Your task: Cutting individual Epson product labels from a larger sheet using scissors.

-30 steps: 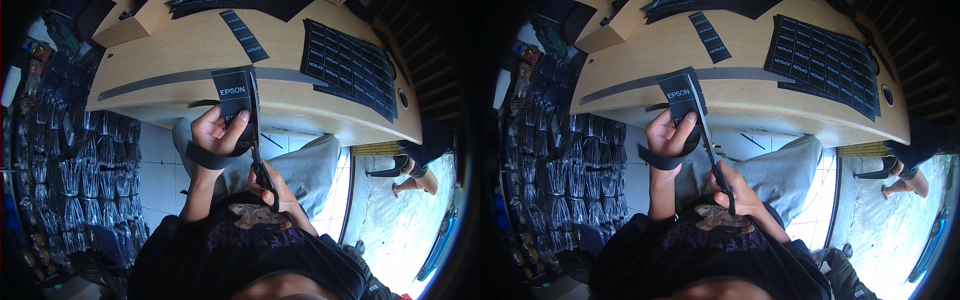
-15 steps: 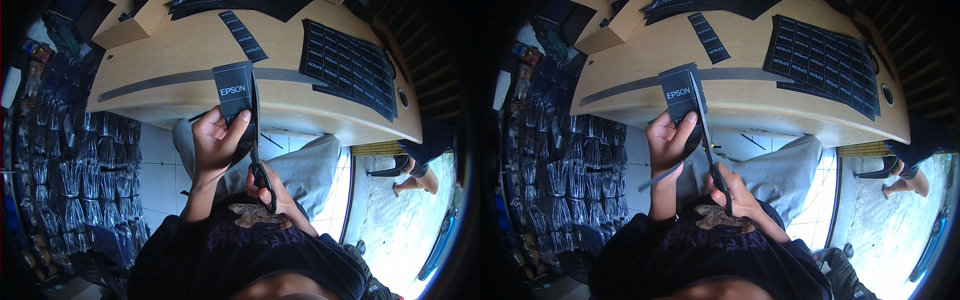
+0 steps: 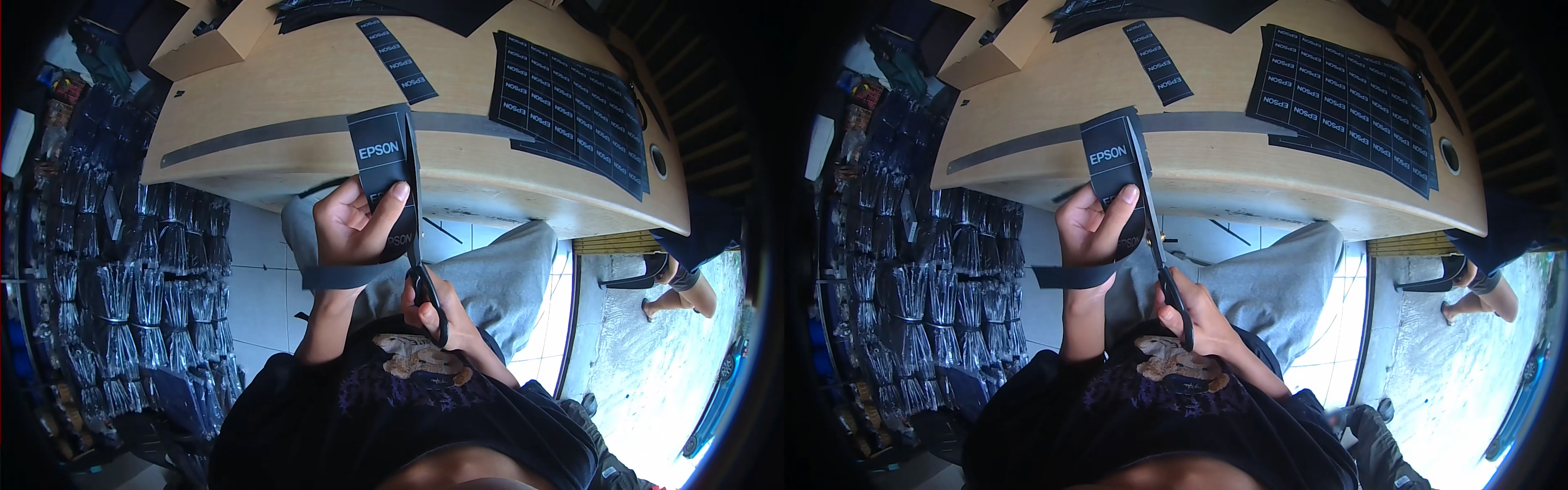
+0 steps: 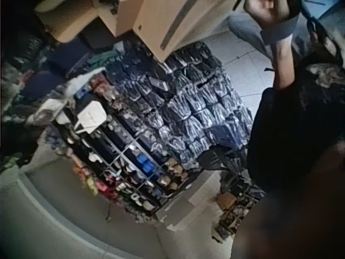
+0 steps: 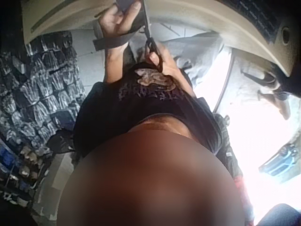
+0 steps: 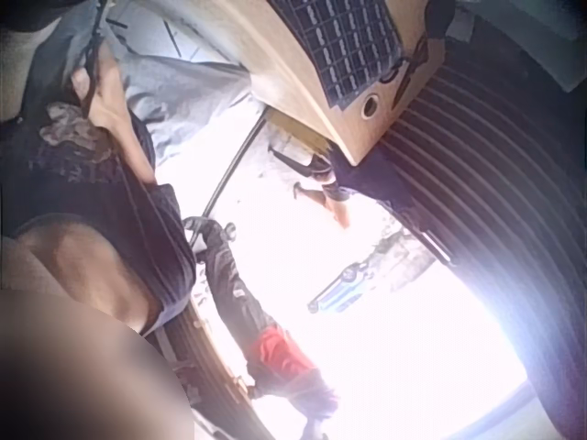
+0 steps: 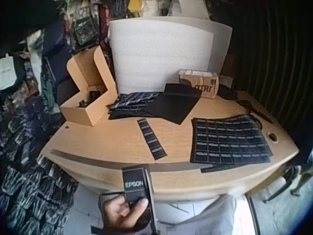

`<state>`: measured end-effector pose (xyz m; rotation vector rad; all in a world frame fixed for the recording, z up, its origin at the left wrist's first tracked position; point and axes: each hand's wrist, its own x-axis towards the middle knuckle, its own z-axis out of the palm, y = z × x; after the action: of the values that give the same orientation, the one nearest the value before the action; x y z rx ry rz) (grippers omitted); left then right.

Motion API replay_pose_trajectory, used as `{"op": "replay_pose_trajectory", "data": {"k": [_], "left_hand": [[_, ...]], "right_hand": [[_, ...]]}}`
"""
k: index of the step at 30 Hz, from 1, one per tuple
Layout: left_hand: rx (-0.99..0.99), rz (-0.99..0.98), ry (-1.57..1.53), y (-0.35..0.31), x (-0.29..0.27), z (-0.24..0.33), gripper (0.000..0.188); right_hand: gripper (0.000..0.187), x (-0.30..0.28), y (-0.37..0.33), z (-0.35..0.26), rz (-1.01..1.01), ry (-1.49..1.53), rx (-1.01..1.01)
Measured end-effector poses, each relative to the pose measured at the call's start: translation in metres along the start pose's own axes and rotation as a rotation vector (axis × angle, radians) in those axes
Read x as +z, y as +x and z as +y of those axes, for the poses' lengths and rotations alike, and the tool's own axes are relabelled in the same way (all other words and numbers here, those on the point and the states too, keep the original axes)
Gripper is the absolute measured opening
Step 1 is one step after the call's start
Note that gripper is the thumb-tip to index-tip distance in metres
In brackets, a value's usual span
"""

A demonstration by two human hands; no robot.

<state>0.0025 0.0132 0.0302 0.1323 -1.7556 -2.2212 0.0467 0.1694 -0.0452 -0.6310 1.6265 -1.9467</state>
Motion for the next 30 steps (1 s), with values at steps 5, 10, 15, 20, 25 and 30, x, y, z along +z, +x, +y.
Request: {"op": "replay_pose_trajectory", "data": {"k": [5,10,15,20,25,30], "left_hand": [[-0.026,-0.017,-0.016,0.0,0.0,0.001,0.011],[-0.034,-0.017,-0.003,0.001,-0.002,0.002,0.012],[-0.012,-0.099,-0.002,0.01,-0.008,0.009,0.01],[0.031,-0.004,0.041,0.016,-0.002,0.014,0.01],[0.077,-0.02,0.04,0.009,0.005,0.007,0.012],[0.069,-0.038,0.031,0.002,0.008,0.002,0.011]], "right_hand": [[0.053,-0.003,-0.001,0.003,-0.007,0.008,0.004],[0.051,-0.003,0.0,0.001,0.006,-0.003,0.0],[0.05,-0.005,-0.001,0.002,0.003,0.005,0.003],[0.059,-0.005,-0.002,-0.001,-0.034,0.016,0.0],[0.072,-0.005,0.002,-0.005,-0.084,0.081,-0.051],[0.075,-0.007,0.003,-0.003,-0.065,0.073,-0.05]]}}
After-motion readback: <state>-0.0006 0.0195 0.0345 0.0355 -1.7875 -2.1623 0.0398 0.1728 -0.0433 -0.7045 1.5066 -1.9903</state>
